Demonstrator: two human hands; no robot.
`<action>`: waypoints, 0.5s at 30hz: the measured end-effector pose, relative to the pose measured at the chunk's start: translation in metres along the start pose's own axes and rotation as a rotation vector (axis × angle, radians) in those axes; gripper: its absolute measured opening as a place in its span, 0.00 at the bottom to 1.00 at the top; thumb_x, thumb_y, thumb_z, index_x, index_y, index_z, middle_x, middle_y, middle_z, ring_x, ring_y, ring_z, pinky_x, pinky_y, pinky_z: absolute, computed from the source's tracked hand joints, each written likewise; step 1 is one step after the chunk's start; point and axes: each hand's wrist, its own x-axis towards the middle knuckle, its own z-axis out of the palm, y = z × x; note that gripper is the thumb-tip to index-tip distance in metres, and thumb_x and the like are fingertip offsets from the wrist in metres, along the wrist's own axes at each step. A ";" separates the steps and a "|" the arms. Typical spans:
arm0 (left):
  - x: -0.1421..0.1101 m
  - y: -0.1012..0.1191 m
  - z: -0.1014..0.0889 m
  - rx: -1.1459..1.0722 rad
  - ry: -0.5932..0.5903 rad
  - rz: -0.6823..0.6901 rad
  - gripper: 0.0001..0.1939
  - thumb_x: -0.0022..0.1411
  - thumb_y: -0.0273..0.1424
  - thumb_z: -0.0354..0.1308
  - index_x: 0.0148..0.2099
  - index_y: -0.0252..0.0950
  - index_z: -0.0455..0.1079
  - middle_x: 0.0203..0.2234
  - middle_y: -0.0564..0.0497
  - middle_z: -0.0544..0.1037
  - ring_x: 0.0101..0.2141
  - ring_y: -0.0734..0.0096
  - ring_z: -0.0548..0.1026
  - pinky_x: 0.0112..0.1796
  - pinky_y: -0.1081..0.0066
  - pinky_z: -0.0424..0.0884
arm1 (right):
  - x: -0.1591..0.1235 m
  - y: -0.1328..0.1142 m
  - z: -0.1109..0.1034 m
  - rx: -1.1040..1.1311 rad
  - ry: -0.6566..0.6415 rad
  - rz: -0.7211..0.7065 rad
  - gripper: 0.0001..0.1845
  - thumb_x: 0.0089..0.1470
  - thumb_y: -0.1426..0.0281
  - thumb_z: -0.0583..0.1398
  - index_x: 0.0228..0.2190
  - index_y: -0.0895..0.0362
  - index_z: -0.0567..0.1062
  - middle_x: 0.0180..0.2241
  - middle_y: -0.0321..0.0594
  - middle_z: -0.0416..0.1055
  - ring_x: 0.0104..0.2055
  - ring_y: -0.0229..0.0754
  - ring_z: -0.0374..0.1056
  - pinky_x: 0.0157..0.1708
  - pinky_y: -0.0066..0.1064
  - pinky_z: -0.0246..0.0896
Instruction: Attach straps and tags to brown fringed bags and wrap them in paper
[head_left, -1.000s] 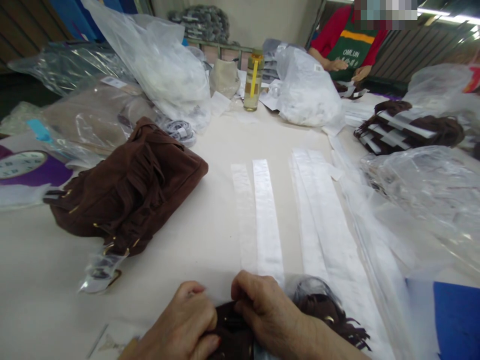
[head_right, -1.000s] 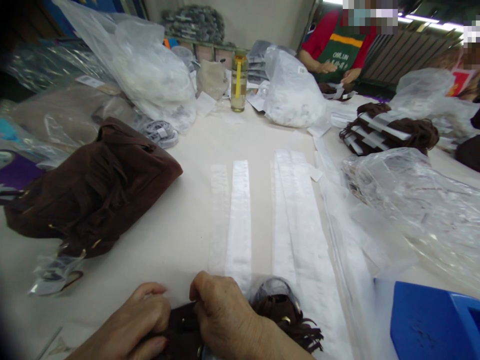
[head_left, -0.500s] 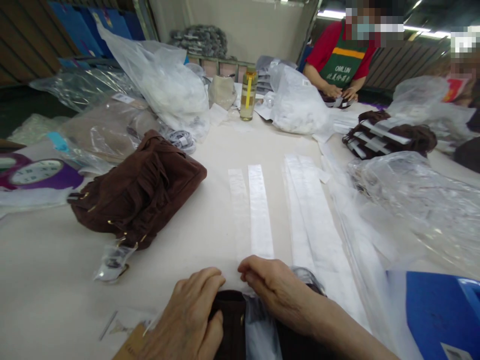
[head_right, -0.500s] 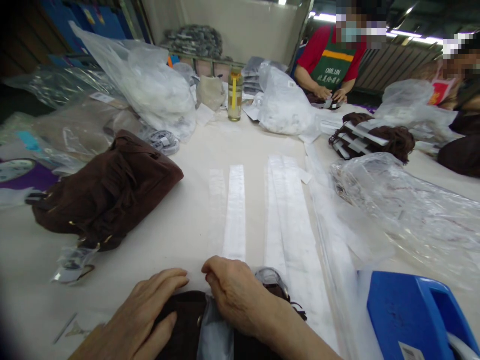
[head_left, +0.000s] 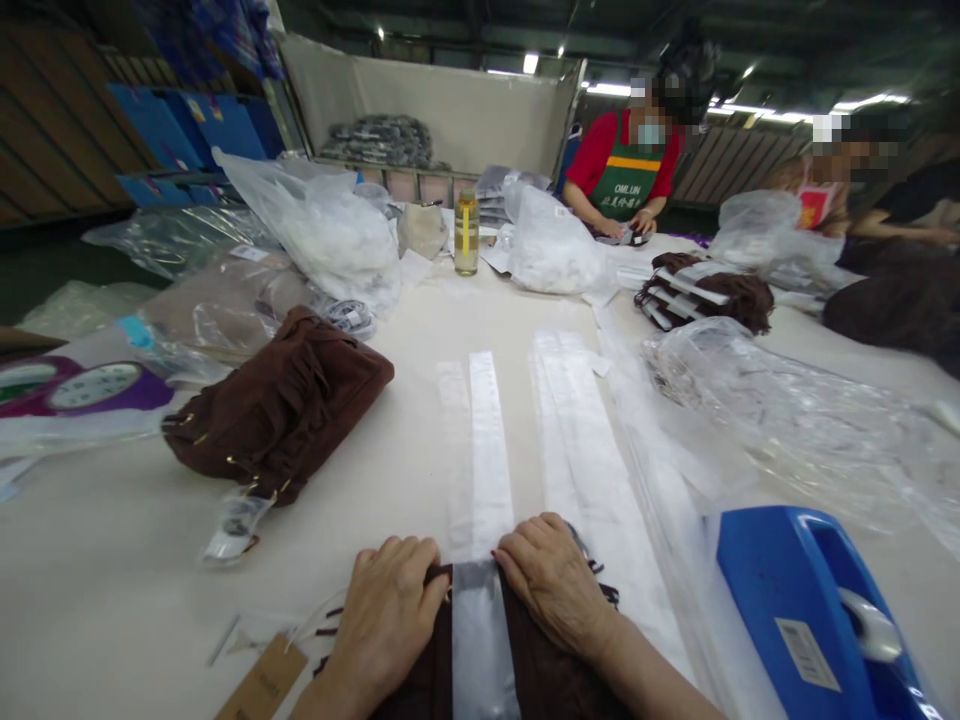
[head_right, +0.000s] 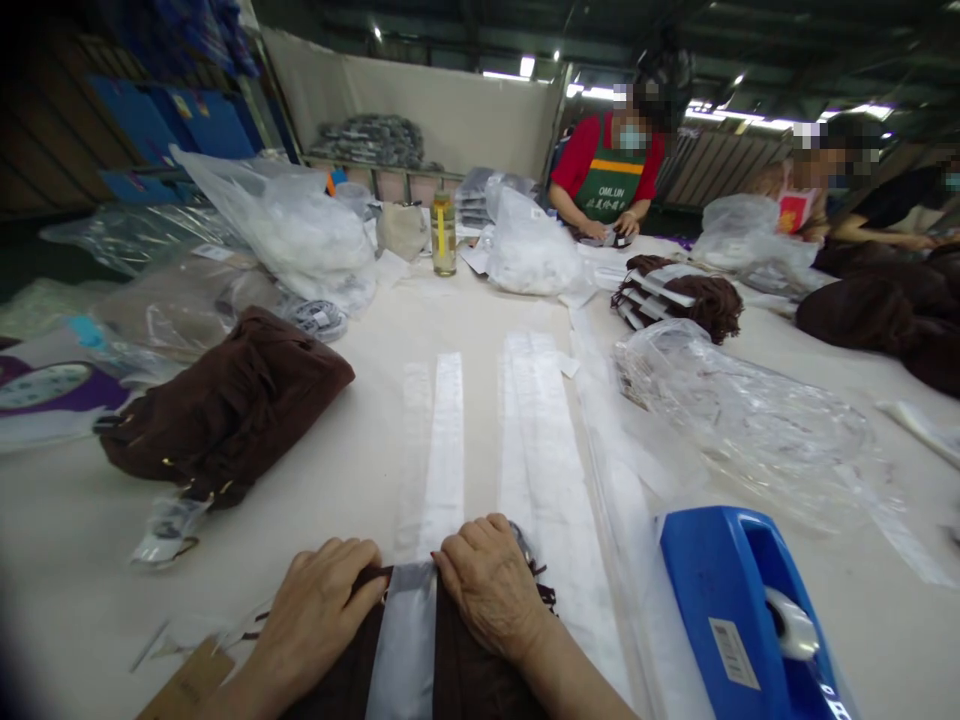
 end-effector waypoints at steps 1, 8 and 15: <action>0.000 -0.001 0.002 -0.016 -0.001 -0.013 0.08 0.60 0.27 0.46 0.34 0.39 0.66 0.30 0.52 0.74 0.37 0.64 0.69 0.37 0.63 0.58 | 0.000 0.001 0.001 -0.009 0.016 -0.006 0.14 0.61 0.71 0.48 0.27 0.58 0.69 0.26 0.38 0.65 0.32 0.40 0.60 0.38 0.34 0.49; 0.002 -0.001 0.004 0.057 0.090 -0.017 0.10 0.64 0.30 0.44 0.41 0.42 0.66 0.36 0.52 0.75 0.41 0.64 0.70 0.39 0.64 0.58 | 0.006 0.006 0.003 -0.045 -0.004 -0.032 0.12 0.61 0.67 0.50 0.35 0.55 0.73 0.30 0.38 0.70 0.36 0.39 0.64 0.40 0.32 0.52; 0.000 0.004 0.000 0.154 0.095 -0.009 0.10 0.63 0.31 0.44 0.39 0.40 0.67 0.33 0.49 0.76 0.39 0.59 0.72 0.37 0.61 0.61 | -0.009 -0.036 -0.030 -0.080 0.020 0.030 0.12 0.60 0.68 0.52 0.43 0.57 0.71 0.44 0.45 0.71 0.49 0.45 0.63 0.53 0.43 0.47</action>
